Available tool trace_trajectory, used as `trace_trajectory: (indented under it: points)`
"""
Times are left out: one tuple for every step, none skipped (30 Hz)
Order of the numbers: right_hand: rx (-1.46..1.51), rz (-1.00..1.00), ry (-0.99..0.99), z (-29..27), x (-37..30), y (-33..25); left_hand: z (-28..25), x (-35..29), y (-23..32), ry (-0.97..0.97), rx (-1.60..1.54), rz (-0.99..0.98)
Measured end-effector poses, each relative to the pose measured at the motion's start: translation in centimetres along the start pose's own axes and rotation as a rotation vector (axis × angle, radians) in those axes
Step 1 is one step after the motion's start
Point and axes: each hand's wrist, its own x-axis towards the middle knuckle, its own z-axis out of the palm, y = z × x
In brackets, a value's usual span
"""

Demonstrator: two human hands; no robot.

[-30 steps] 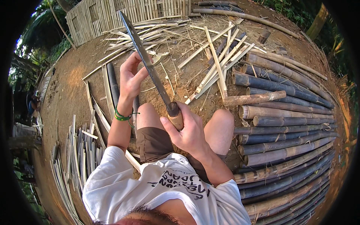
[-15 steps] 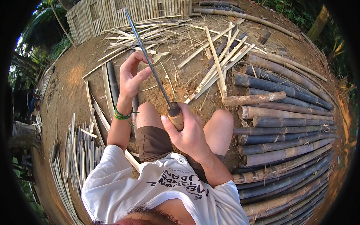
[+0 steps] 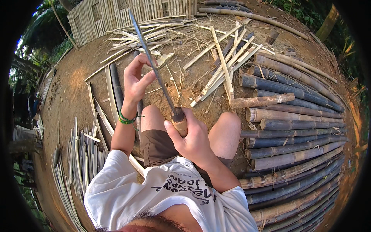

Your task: The person processes bamboo strips using a knife, hitting the back of the knife with a piece of wood to split the bamboo, then whittles a small wooden peg.

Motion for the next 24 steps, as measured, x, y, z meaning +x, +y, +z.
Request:
trace_trajectory:
  points:
    - [0.052,0.035,-0.013,-0.2,0.0,-0.1,0.0,0.0,0.0,0.001,0.011,0.006]
    - [0.103,0.071,-0.025,-0.3,0.0,-0.2,0.1,0.0,0.0,0.002,0.021,0.011]
    - [0.107,0.070,-0.027,-0.3,0.0,-0.3,0.0,0.1,0.0,0.003,0.035,0.017]
    - [0.110,0.069,-0.028,-0.3,0.1,-0.4,0.1,0.1,0.1,0.006,0.035,0.019]
    - [0.113,0.068,-0.029,-0.3,0.1,-0.5,0.1,0.1,0.1,0.009,0.035,0.022]
    - [0.131,0.088,-0.035,-0.4,0.1,-0.5,0.1,0.2,0.1,0.011,0.035,0.026]
    - [0.148,0.109,-0.040,-0.4,0.1,-0.5,0.1,0.2,0.1,0.010,0.045,0.031]
    - [0.164,0.129,-0.045,-0.4,0.0,-0.6,0.1,0.3,0.1,0.008,0.055,0.037]
    - [0.177,0.137,-0.047,-0.4,0.0,-0.5,0.1,0.3,0.0,0.007,0.064,0.041]
    - [0.190,0.145,-0.050,-0.5,-0.1,-0.5,0.1,0.2,-0.1,0.003,0.064,0.043]
    - [0.202,0.154,-0.052,-0.5,-0.1,-0.5,0.2,0.2,-0.2,-0.001,0.064,0.045]
    - [0.184,0.139,-0.046,-0.5,-0.1,-0.6,0.1,0.2,-0.2,-0.005,0.068,0.047]
    - [0.166,0.125,-0.041,-0.4,-0.1,-0.8,0.0,0.2,-0.1,-0.005,0.074,0.047]
    - [0.147,0.111,-0.035,-0.3,-0.1,-0.9,0.0,0.2,0.1,-0.005,0.081,0.047]
    - [0.111,0.080,-0.015,-0.2,-0.1,-0.8,0.1,0.3,0.1,-0.005,0.082,0.049]
    - [0.075,0.048,0.004,0.0,0.0,-0.7,0.1,0.4,0.2,-0.010,0.081,0.047]
    - [0.039,0.017,0.023,0.2,0.0,-0.5,0.1,0.4,0.2,-0.014,0.080,0.045]
    - [-0.004,-0.025,0.052,0.5,0.1,-0.1,0.1,0.5,0.3,-0.020,0.082,0.043]
    - [-0.046,-0.067,0.081,0.9,0.2,0.3,0.2,0.4,0.2,-0.011,0.061,0.020]
    - [-0.088,-0.109,0.110,1.1,0.4,0.7,0.2,0.4,0.0,-0.003,0.041,-0.003]
    - [-0.096,-0.122,0.114,1.2,0.6,1.2,0.3,0.3,-0.2,0.005,0.019,-0.027]
    - [-0.104,-0.135,0.117,1.3,0.8,1.5,0.4,0.4,-0.3,0.010,0.013,-0.020]
    - [-0.113,-0.148,0.120,1.3,1.1,1.7,0.4,0.4,-0.4,0.015,0.007,-0.012]
    - [-0.095,-0.154,0.115,1.2,1.3,1.7,0.2,0.6,-0.3,0.021,0.008,-0.002]
